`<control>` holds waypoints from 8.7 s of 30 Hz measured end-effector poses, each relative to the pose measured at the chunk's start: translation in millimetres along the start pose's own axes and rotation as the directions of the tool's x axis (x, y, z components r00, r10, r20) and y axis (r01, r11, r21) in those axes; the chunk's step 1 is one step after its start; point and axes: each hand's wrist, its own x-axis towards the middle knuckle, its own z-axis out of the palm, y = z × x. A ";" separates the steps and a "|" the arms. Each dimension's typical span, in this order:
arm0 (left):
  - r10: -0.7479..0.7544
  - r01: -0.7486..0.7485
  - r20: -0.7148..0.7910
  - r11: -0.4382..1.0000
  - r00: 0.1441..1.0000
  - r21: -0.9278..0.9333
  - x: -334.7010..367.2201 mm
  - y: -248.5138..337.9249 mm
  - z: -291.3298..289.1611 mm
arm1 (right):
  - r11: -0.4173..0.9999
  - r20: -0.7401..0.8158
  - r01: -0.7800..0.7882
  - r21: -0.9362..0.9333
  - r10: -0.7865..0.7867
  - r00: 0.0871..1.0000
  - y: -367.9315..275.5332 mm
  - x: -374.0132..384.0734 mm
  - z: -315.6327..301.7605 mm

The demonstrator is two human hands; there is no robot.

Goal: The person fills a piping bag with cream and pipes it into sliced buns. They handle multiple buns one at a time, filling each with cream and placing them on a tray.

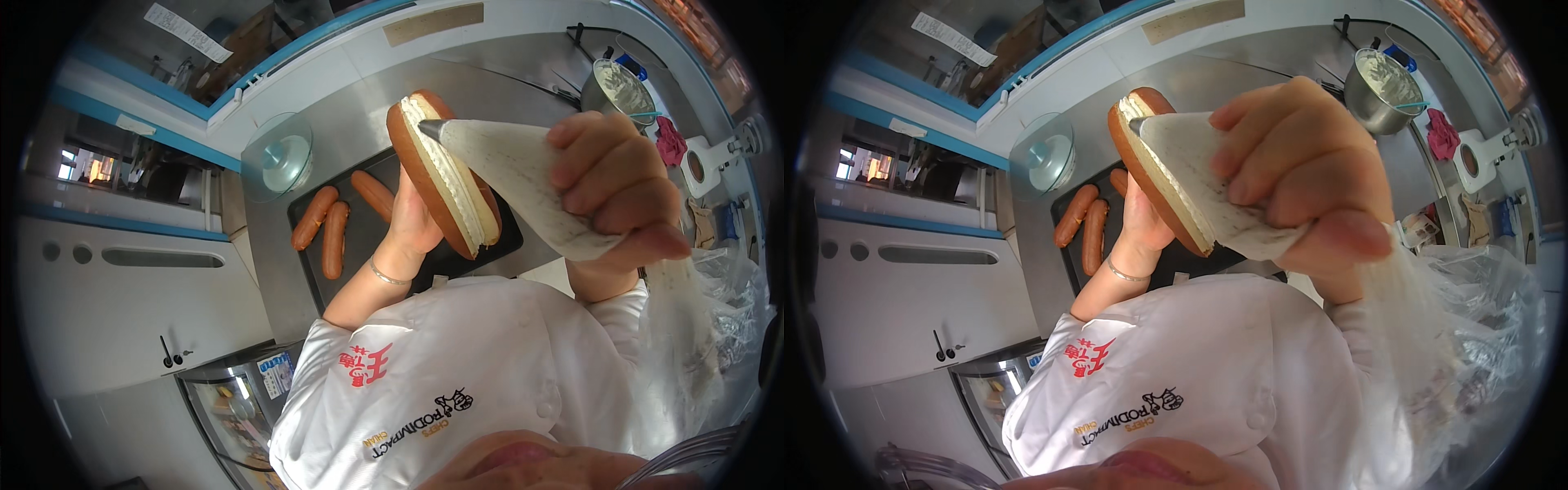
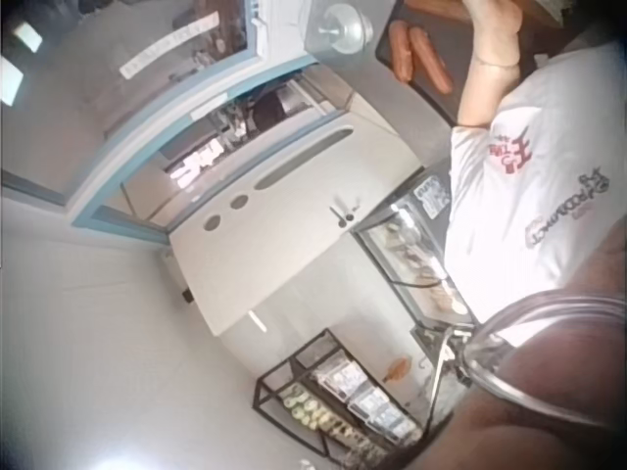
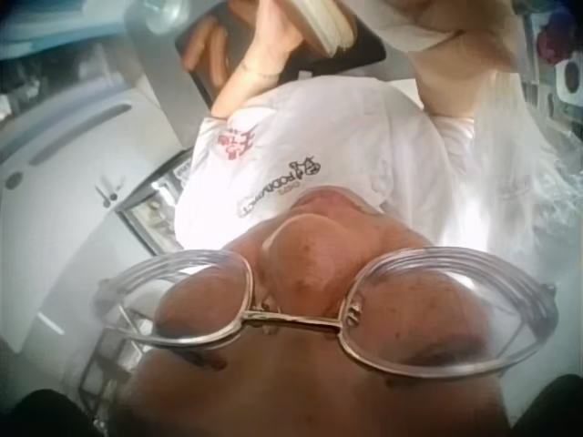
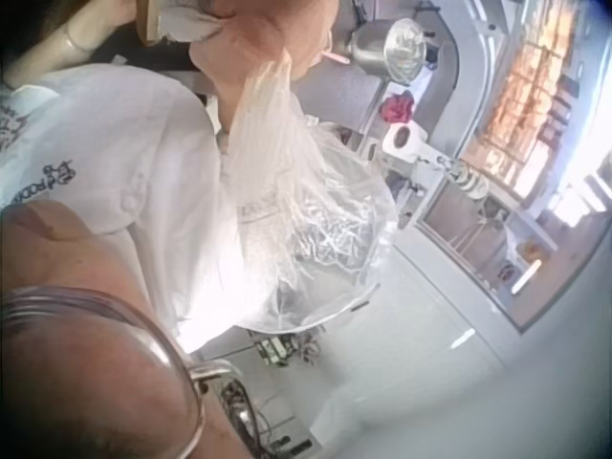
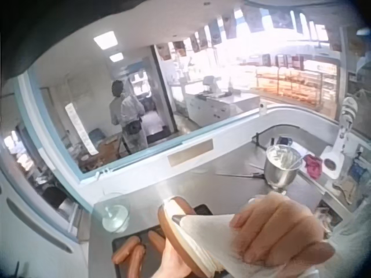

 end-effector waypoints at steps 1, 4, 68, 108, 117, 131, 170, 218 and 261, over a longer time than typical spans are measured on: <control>0.006 -0.006 0.003 1.000 1.000 0.018 0.5 -0.3 2.7 | 1.000 -0.004 0.007 -0.017 -0.007 1.000 0.7 -0.7 0.6; 0.034 -0.034 -0.001 0.996 0.999 0.081 0.3 -1.6 4.8 | 0.998 0.032 0.016 -0.062 -0.014 0.999 0.4 -0.3 1.0; 0.129 -0.125 -0.025 0.984 0.991 0.124 -8.0 -2.1 4.0 | 0.996 -0.007 0.075 -0.039 -0.076 0.997 -13.4 -10.7 9.1; 0.183 -0.192 -0.097 0.977 0.978 -0.090 -7.9 2.8 4.7 | 0.998 -0.054 -0.017 -0.054 0.014 0.998 -27.1 -26.4 16.8; 0.244 -0.252 -0.148 0.967 0.958 -0.036 -8.5 4.9 0.1 | 1.000 -0.066 0.007 -0.007 -0.007 0.998 -29.5 -32.0 25.7; 0.306 -0.316 -0.093 0.943 0.947 -0.109 -9.1 9.8 -3.7 | 1.000 -0.070 -0.024 -0.020 0.023 0.997 -33.8 -36.2 23.6; 0.366 -0.382 -0.111 0.892 0.924 -0.239 -9.0 30.8 -1.1 | 0.999 -0.118 -0.051 -0.010 0.049 0.992 -42.7 -40.0 9.7; -0.351 0.213 -0.381 0.908 0.855 -0.360 20.9 -74.8 -212.9 | 0.658 -0.646 -0.420 0.625 0.738 0.194 -13.9 -107.6 -111.6; 0.273 -0.709 0.776 -0.316 0.568 0.630 -9.3 -30.9 67.7 | 0.794 0.241 -0.605 0.060 0.577 0.781 38.7 -99.3 37.8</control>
